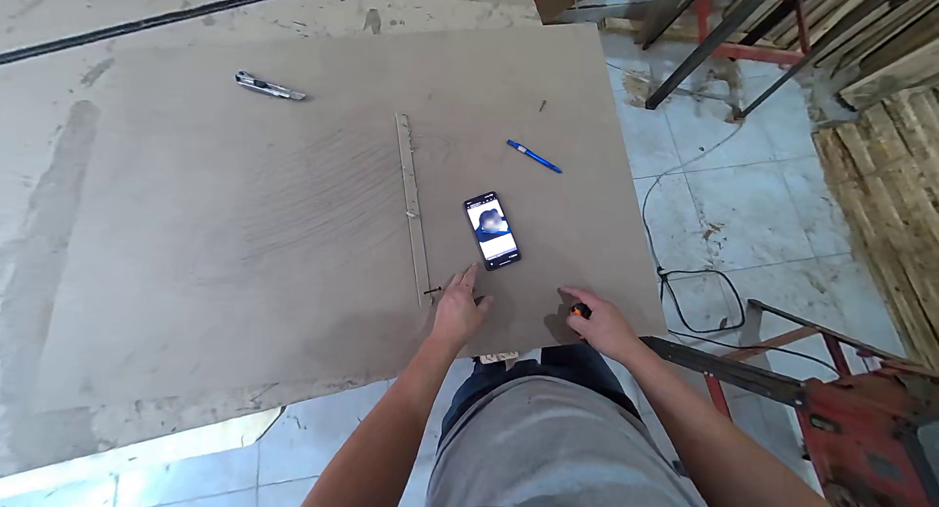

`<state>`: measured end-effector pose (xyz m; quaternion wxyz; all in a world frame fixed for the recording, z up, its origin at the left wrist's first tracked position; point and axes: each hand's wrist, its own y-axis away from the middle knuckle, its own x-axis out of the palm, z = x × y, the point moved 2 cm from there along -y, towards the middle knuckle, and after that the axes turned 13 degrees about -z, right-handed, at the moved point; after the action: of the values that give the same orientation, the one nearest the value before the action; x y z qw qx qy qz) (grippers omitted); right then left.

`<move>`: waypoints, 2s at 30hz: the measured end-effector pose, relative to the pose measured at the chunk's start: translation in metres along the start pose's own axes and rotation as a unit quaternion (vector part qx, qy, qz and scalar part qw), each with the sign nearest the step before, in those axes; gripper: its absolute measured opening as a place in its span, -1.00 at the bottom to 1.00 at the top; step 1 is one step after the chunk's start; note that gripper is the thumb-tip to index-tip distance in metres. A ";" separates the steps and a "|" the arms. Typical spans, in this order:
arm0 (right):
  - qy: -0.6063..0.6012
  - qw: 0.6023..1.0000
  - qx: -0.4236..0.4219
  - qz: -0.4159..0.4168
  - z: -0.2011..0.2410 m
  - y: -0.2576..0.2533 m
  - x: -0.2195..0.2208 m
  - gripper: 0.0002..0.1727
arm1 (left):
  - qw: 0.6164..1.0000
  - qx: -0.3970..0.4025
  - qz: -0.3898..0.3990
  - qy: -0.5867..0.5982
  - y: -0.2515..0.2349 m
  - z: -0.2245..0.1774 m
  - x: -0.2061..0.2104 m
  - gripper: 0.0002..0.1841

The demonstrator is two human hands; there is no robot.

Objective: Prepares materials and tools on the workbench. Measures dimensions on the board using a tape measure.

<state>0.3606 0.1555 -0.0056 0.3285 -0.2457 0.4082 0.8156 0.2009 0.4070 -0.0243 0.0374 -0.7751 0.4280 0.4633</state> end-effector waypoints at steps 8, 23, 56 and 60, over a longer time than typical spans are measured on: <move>-0.009 0.995 -0.027 0.091 -0.021 0.016 0.008 -0.46 | 0.999 -0.039 0.015 -0.019 0.029 0.005 0.005 -0.32; -0.068 0.964 -0.157 0.203 0.023 -0.011 -0.028 -0.29 | 0.970 -0.014 0.128 0.207 0.068 -0.105 0.042 -0.64; -0.015 0.972 -0.109 0.209 -0.039 -0.037 -0.090 -0.71 | 0.841 -0.142 -0.001 0.523 0.034 -0.037 0.006 -0.91; -0.022 0.974 -0.095 0.206 -0.049 -0.038 -0.100 -0.71 | 0.835 -0.151 -0.004 0.529 0.031 -0.048 0.018 -0.88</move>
<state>0.4618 0.0984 0.0150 0.1373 -0.1683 0.3634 0.9059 0.2158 0.3543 -0.0007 -0.3107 -0.8996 0.3039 0.0415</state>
